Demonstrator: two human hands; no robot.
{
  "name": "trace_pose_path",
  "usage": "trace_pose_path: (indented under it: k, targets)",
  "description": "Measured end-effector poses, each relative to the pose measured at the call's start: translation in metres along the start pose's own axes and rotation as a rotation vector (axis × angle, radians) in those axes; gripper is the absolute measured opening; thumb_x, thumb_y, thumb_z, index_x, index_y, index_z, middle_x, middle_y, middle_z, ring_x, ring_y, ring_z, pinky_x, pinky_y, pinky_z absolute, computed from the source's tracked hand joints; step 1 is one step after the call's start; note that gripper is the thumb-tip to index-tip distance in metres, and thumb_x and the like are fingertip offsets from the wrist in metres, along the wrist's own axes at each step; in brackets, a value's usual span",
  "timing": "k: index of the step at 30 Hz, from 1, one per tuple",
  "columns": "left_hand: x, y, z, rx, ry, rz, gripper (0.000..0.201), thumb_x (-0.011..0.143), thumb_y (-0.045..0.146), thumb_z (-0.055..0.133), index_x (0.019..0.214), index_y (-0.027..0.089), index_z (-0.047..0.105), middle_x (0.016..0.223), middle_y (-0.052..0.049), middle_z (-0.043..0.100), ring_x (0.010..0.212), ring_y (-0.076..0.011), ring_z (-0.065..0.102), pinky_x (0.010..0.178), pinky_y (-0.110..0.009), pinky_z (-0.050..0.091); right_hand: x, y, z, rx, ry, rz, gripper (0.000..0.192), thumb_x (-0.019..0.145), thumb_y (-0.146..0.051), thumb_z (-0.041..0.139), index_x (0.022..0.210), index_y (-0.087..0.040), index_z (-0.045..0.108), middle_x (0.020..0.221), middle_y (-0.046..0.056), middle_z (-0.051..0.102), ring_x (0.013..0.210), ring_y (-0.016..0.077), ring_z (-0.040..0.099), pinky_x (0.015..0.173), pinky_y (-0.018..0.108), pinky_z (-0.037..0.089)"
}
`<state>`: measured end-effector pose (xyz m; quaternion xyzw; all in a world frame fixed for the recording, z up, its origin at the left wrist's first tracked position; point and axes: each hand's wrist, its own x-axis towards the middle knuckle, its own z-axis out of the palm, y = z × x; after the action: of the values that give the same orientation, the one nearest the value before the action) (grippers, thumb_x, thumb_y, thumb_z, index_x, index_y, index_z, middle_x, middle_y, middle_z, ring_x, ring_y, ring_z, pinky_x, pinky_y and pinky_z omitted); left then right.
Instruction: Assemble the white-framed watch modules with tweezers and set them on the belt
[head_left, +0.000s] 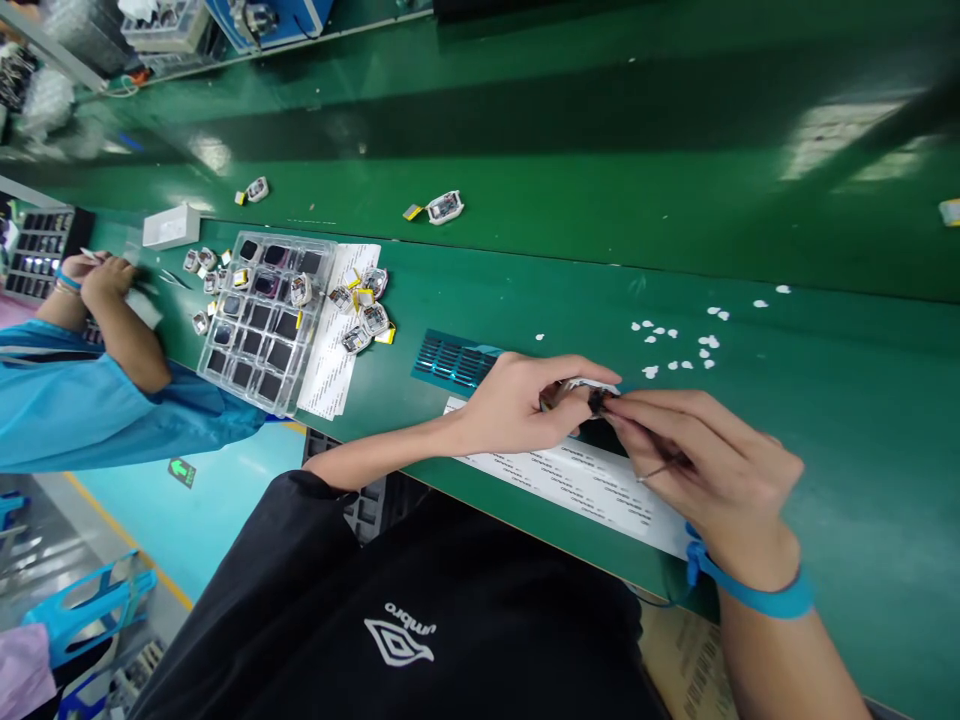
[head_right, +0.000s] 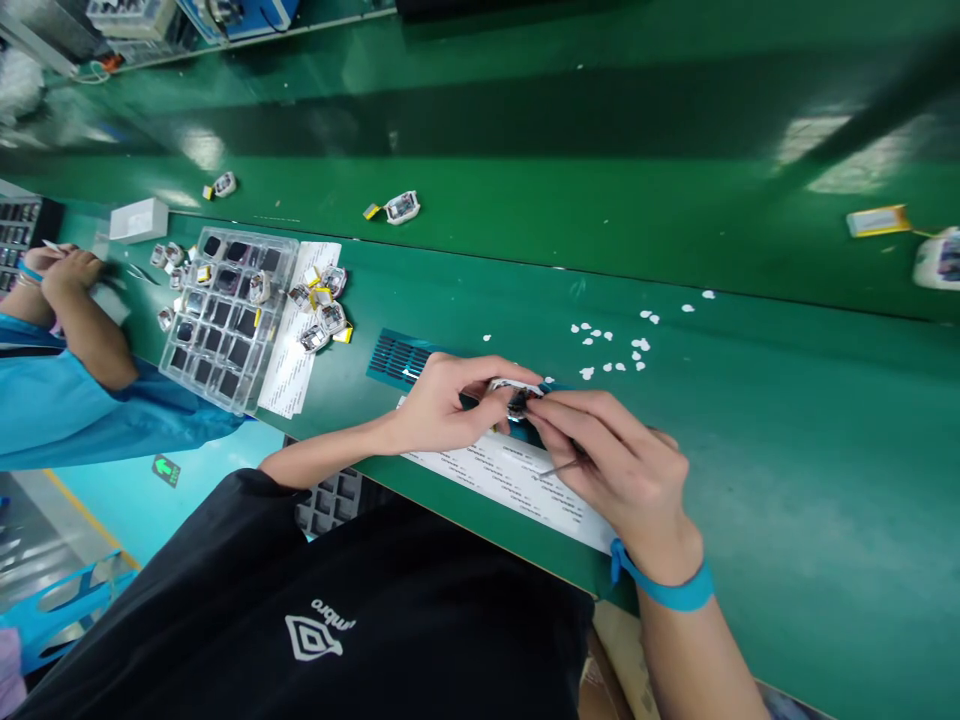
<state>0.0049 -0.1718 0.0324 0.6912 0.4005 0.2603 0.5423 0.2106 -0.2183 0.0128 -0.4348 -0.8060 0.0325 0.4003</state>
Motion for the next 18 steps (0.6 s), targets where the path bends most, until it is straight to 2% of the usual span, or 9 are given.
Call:
trace_pose_path:
  k: [5, 9, 12, 18]
  targets:
    - [-0.0010, 0.0003, 0.0028, 0.005, 0.037, -0.013, 0.021, 0.097, 0.026, 0.058, 0.107, 0.018, 0.073, 0.070, 0.001, 0.071, 0.061, -0.0095, 0.069, 0.055, -0.018, 0.050, 0.0006, -0.0001, 0.0044, 0.051, 0.096, 0.069, 0.030, 0.086, -0.002, 0.077, 0.108, -0.023, 0.072, 0.092, 0.003, 0.079, 0.074, 0.0119, 0.073, 0.059, 0.022, 0.055]
    - [0.0002, -0.0018, 0.0057, -0.142, -0.035, -0.085, 0.016, 0.096, 0.032, 0.063, 0.100, 0.018, 0.069, 0.077, -0.001, 0.074, 0.061, -0.0102, 0.072, 0.053, -0.018, 0.051, 0.0016, -0.0006, 0.0046, 0.059, 0.128, 0.101, 0.033, 0.085, -0.001, 0.078, 0.108, -0.023, 0.074, 0.094, 0.003, 0.079, 0.077, 0.0132, 0.074, 0.061, 0.024, 0.056]
    - [0.0008, -0.0034, 0.0079, -0.208, -0.049, -0.095, 0.018, 0.096, 0.034, 0.064, 0.102, 0.017, 0.069, 0.073, 0.000, 0.072, 0.060, -0.0114, 0.073, 0.053, -0.019, 0.052, 0.0002, -0.0015, 0.0041, 0.049, 0.145, 0.131, 0.033, 0.085, -0.001, 0.077, 0.107, -0.025, 0.077, 0.095, 0.003, 0.080, 0.076, 0.0130, 0.074, 0.061, 0.024, 0.056]
    - [0.0008, -0.0043, 0.0085, -0.132, -0.024, -0.064, 0.017, 0.098, 0.032, 0.064, 0.106, 0.019, 0.070, 0.073, 0.000, 0.073, 0.061, -0.0104, 0.070, 0.058, -0.020, 0.053, -0.0013, -0.0043, 0.0035, 0.112, 0.116, 0.221, 0.031, 0.087, -0.005, 0.077, 0.109, -0.027, 0.080, 0.096, 0.002, 0.081, 0.068, 0.0105, 0.070, 0.051, 0.023, 0.048]
